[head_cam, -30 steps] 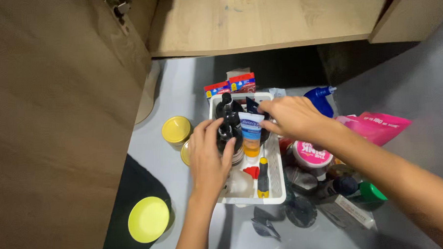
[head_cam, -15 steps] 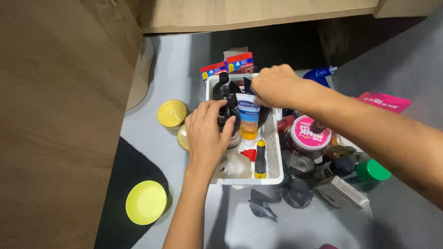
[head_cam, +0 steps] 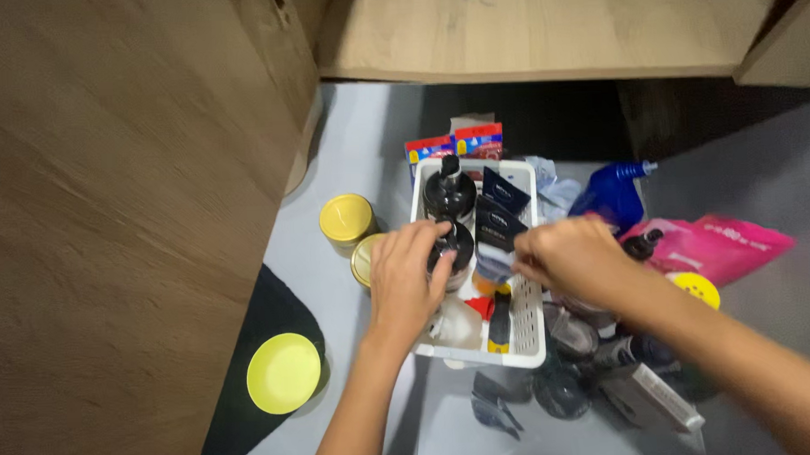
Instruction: The person removes various toiletries and containers from a white plastic basket inside a bathroom cabinet, places them on the floor, and then moves the empty basket out of the cabinet. The person handles bottles, tubes, and small containers one by one.
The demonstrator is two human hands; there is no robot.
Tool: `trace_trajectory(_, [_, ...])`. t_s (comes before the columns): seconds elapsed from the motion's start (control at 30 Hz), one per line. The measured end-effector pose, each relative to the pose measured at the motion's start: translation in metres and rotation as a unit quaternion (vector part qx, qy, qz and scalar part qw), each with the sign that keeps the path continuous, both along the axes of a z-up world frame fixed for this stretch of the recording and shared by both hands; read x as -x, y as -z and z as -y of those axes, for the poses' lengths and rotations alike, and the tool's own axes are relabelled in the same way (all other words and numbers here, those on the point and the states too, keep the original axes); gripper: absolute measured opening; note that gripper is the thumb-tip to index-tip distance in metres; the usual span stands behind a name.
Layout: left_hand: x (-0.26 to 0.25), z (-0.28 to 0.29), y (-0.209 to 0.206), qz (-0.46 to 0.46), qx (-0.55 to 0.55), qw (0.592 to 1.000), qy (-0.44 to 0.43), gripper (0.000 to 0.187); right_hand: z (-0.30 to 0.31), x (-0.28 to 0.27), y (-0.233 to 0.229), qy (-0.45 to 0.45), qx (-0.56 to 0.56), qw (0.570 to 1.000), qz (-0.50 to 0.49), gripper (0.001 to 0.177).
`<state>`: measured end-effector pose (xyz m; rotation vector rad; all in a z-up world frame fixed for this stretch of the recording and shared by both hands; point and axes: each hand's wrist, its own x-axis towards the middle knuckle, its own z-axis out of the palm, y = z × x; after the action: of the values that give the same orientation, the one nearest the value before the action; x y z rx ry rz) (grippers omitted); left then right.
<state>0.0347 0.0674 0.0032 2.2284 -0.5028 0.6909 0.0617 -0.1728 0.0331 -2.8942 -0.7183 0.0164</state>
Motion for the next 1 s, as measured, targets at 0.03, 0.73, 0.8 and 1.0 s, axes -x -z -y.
trace_trajectory(0.03, [0.000, 0.001, 0.001, 0.001, 0.002, 1.000, -0.001, 0.036, 0.000, 0.003, 0.002, -0.014, -0.001, 1.000, 0.006, 0.018])
trace_trajectory(0.73, [-0.009, 0.014, 0.017, -0.168, 0.097, 0.981, 0.007, 0.054, 0.026, -0.005, -0.039, 0.092, -0.138, 0.986, 0.014, 0.021])
trace_trajectory(0.8, [-0.010, 0.014, 0.022, -0.115, 0.074, 0.990, 0.017, 0.046, 0.029, -0.001, -0.056, 0.130, -0.207, 0.969, -0.038, 0.022])
trace_trajectory(1.0, [-0.019, 0.007, 0.009, -0.159, 0.105, 0.982, -0.002, 0.041, 0.028, 0.009, -0.092, 0.173, -0.246, 0.952, -0.051, 0.023])
